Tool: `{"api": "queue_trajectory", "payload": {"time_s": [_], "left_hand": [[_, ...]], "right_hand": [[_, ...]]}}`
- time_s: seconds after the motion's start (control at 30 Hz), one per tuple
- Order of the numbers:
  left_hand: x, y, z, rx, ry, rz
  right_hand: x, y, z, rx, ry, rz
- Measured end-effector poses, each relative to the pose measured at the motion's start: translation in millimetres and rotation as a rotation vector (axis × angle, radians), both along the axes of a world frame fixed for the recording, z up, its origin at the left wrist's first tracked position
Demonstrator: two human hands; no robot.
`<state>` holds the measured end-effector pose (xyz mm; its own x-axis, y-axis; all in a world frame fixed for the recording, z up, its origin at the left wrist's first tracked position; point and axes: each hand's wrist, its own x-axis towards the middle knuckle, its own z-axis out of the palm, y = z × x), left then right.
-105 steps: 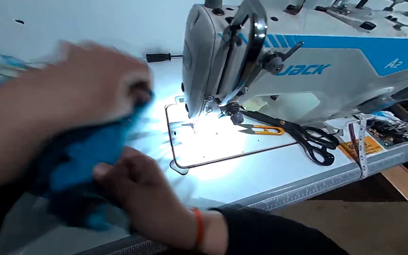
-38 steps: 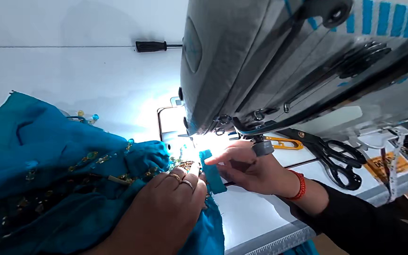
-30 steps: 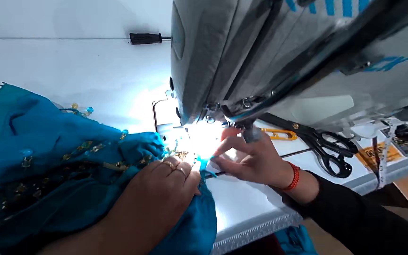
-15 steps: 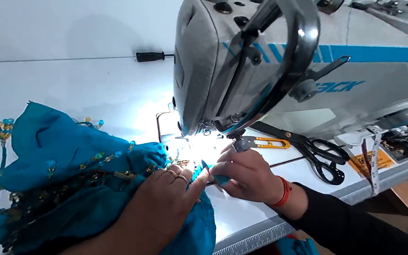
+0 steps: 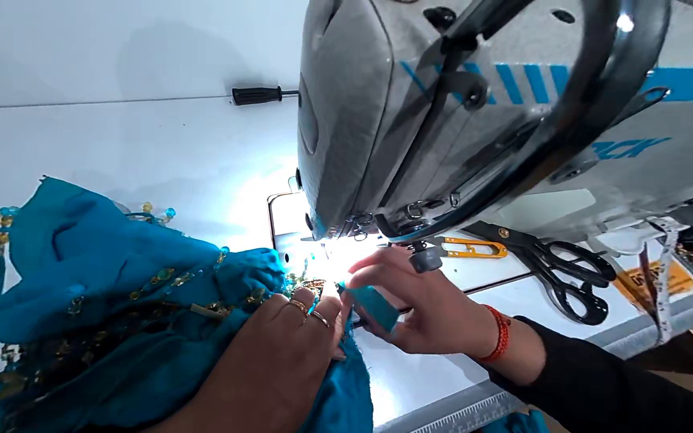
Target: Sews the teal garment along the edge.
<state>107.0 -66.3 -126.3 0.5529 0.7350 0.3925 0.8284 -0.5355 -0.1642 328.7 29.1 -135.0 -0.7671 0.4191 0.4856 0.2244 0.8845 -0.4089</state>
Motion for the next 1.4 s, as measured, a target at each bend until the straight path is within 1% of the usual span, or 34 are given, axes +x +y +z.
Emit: {"api": "queue_trajectory", "payload": {"time_s": [0.1, 0.23, 0.33, 0.4, 0.47, 0.53, 0.63, 0.77, 0.9, 1.0, 1.17, 1.27, 1.37, 1.4], "left_hand": [[-0.3, 0.1, -0.1, 0.007, 0.007, -0.004], [0.5, 0.3, -0.3, 0.002, -0.045, -0.005], [0.5, -0.4, -0.4, 0.001, -0.077, -0.007], [0.4, -0.7, -0.5, 0.002, -0.075, -0.004], [0.4, -1.0, -0.3, 0.000, -0.065, -0.001], [0.7, -1.2, 0.6, -0.003, -0.062, 0.004], [0.5, -0.8, 0.7, 0.000, -0.076, 0.001], [0.6, -1.1, 1.3, 0.000, -0.085, 0.005], [0.7, -0.7, 1.1, 0.012, -0.075, 0.008], [0.8, -1.0, 0.7, 0.011, -0.080, 0.009], [1.2, -1.0, 1.1, 0.009, -0.083, 0.012], [0.9, -0.9, 1.1, 0.006, -0.088, 0.008], [0.6, -1.4, 0.7, 0.003, -0.098, 0.005], [0.3, -1.6, 0.5, 0.003, -0.100, 0.004]], "right_hand": [[-1.4, 4.2, -1.4, -0.045, -0.005, -0.036], [-3.6, 4.7, 1.8, -0.088, 0.122, -0.013], [-3.9, 2.3, 1.8, -0.102, 0.203, -0.099], [-4.4, 2.2, 0.8, -0.067, 0.239, -0.140], [-5.8, 0.7, 0.7, 0.014, 0.215, -0.152], [-6.9, -2.0, -0.2, 0.043, 0.182, -0.116], [-7.2, -3.0, -1.1, -0.008, 0.163, -0.058], [-5.9, -1.8, -1.8, -0.098, 0.161, -0.033], [-5.7, -2.9, -2.2, -0.108, 0.132, -0.040], [-6.4, -3.7, -1.8, -0.075, 0.095, -0.051], [-6.6, -4.2, -0.1, -0.060, 0.091, -0.076], [-6.5, -4.8, 0.9, -0.185, 0.118, -0.104], [-5.4, -4.8, 0.2, -0.452, 0.189, -0.110], [-5.2, -4.8, 0.4, -0.506, 0.202, -0.123]]}}
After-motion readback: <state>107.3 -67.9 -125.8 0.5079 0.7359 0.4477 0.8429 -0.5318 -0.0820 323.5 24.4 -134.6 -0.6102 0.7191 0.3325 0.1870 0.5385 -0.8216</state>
